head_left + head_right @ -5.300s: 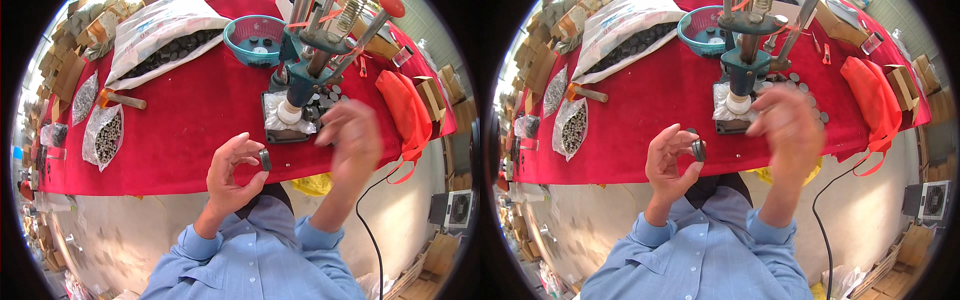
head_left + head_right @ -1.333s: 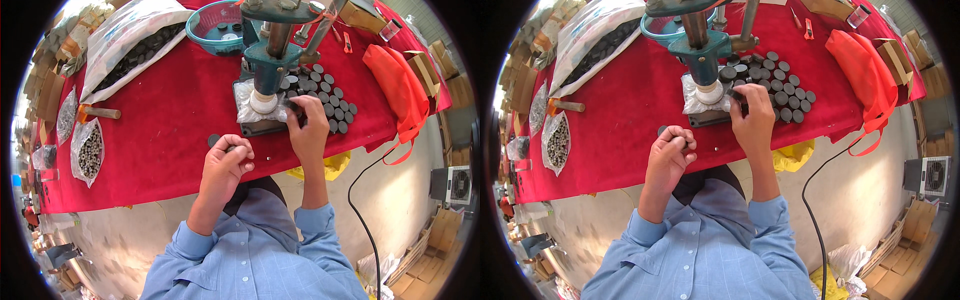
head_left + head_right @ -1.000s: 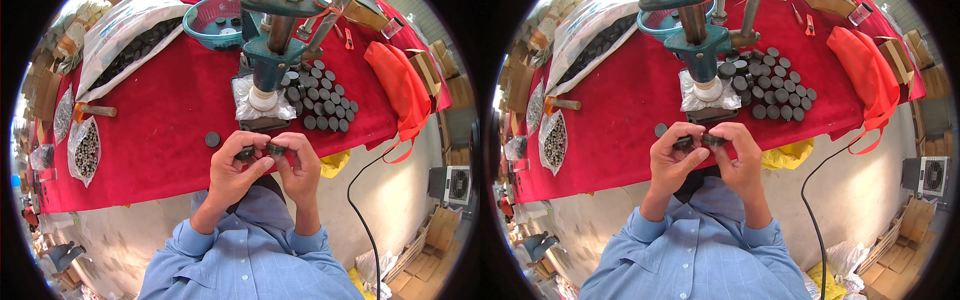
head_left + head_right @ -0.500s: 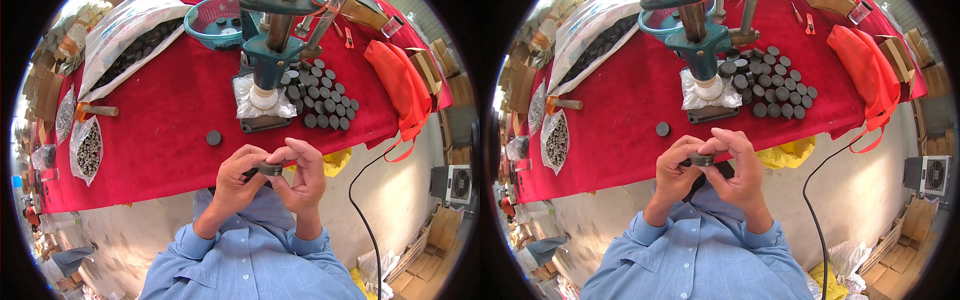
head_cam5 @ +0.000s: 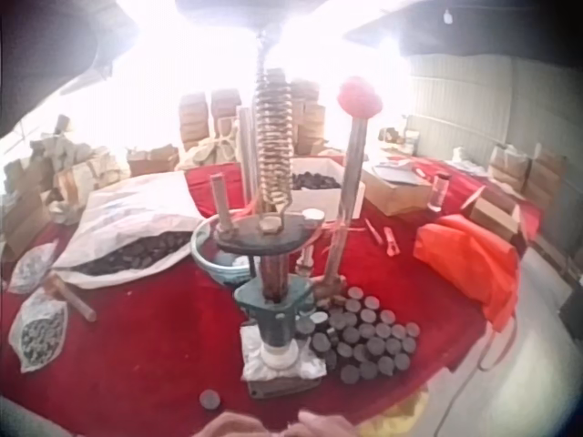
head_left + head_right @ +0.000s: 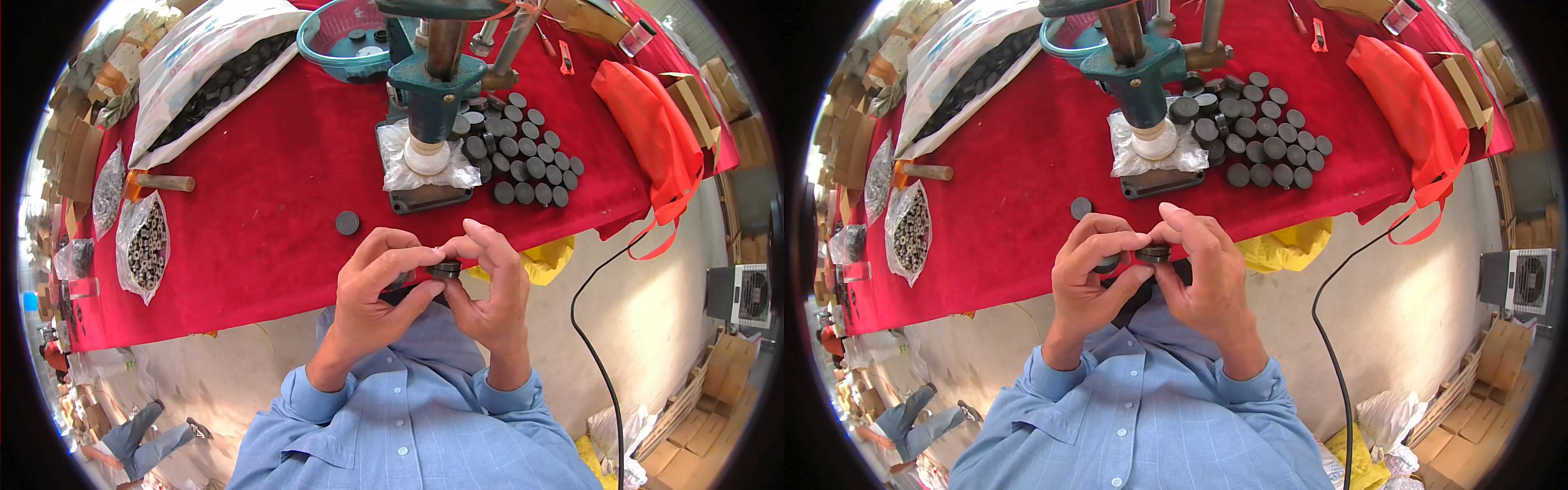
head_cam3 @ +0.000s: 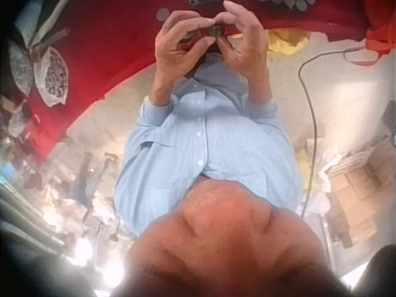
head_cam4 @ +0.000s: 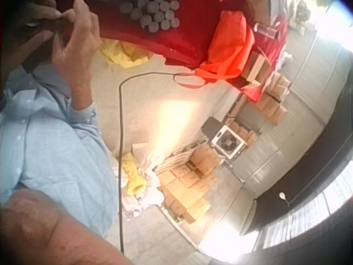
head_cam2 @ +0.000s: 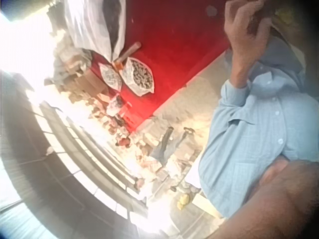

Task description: The person assembles small circular plastic or rubber components using a manual hand-press machine.

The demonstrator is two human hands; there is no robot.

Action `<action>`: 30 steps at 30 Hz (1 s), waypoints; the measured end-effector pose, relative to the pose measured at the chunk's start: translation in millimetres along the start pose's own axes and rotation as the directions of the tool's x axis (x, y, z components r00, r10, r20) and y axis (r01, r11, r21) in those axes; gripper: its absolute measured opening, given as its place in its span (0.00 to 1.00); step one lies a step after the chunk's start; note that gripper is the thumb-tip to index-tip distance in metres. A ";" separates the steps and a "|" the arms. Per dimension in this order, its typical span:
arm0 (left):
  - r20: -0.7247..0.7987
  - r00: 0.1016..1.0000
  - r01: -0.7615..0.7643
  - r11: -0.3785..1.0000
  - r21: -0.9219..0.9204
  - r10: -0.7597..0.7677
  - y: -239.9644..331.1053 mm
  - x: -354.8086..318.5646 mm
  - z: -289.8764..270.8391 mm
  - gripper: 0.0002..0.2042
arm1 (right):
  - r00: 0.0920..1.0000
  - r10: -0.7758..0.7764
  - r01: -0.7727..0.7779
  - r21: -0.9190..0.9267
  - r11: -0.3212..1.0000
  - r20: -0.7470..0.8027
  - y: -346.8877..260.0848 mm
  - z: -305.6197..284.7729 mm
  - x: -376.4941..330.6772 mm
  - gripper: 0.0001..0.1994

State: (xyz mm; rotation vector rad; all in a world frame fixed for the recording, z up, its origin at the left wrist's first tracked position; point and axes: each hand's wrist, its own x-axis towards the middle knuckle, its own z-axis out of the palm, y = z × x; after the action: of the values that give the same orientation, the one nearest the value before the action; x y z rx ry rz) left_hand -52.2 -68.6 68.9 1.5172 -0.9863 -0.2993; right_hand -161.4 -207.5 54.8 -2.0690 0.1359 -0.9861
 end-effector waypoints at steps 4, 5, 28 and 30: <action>-0.018 1.000 -0.017 0.993 -0.116 0.015 -11.6 -5.1 -1.0 0.14 | 0.999 0.042 -0.039 0.132 0.991 -0.020 -1.7 0.1 -0.6 0.29; -0.046 0.999 0.002 0.971 -0.239 -0.013 -14.3 -7.3 -0.4 0.13 | 0.999 0.042 -0.039 0.131 0.991 -0.021 -1.0 -1.1 -1.0 0.29; -0.156 0.977 -0.147 0.989 0.011 0.147 1.6 -13.7 5.3 0.12 | 0.998 -0.004 0.011 0.102 0.995 -0.065 -19.4 4.2 -4.2 0.10; -0.163 0.977 -0.140 0.990 -0.004 0.138 1.7 -15.2 5.8 0.12 | 0.995 0.074 -0.063 0.166 0.984 -0.062 -21.3 8.7 -7.0 0.11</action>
State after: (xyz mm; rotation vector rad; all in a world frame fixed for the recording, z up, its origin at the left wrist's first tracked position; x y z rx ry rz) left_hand -66.1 -61.4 63.9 1.4266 -0.9520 -0.0819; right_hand -165.2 -185.1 62.8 -1.8697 0.1553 -0.9924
